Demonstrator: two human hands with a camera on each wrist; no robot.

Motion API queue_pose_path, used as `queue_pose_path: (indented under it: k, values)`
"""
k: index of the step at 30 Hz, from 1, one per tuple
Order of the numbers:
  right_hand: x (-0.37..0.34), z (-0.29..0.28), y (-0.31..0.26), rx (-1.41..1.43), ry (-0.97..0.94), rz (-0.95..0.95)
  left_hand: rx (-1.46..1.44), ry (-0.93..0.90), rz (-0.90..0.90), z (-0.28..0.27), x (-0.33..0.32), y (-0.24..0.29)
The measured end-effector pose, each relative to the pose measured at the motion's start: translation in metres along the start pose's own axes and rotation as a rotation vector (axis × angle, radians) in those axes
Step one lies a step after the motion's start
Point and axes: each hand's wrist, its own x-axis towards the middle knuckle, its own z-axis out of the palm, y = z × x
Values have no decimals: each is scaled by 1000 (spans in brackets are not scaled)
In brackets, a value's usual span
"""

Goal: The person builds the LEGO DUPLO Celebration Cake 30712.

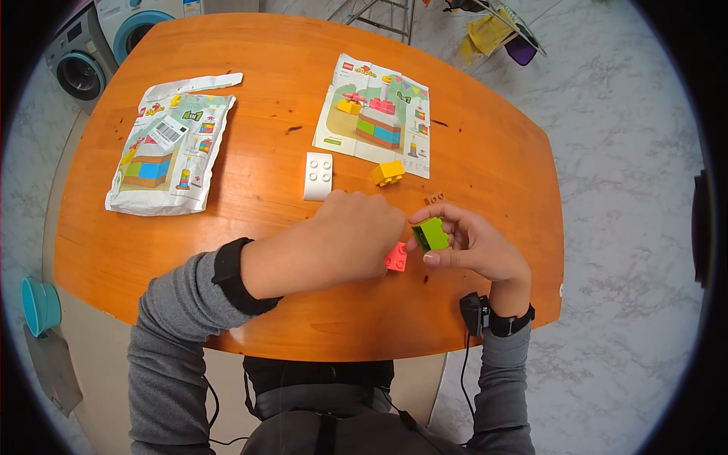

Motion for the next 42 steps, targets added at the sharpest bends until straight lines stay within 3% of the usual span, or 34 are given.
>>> queue_pose_path:
  k: [3, 5, 8, 12, 15, 18, 20, 23, 27, 35, 42]
  values:
    - [-1, 1, 1, -55, 24, -46, 7, -10, -25, 0, 1, 3]
    - [-2, 5, 2, -465, 134, -229, 18, -8, -33, 3, 2, 2]
    - [-3, 10, 4, -457, 164, -327, 28, -20, -42, 2, 3, 2]
    - [-6, 14, 4, -544, 155, -311, 16, -26, -35, 0, 2, 1]
    - [-8, 23, -1, -458, 288, -255, 0, -31, -55, 1, 3, 1]
    - [-5, 22, -6, -599, 382, -79, 18, 18, -33, 5, 2, -1]
    - [-1, 23, -8, -390, 350, 23, 17, 1, -39, 3, 2, 0]
    - [7, 25, -8, -462, 349, 93, 15, -15, -38, -1, 1, 1]
    - [8, 31, -3, -517, 323, 74, 20, 5, -34, 1, 1, 0]
    - [6, 48, 11, -1016, 338, -155, -19, 74, 12, 7, 0, -3]
    - [9, 50, 15, -1099, 327, -168, -62, 108, 68, 10, -1, -8]
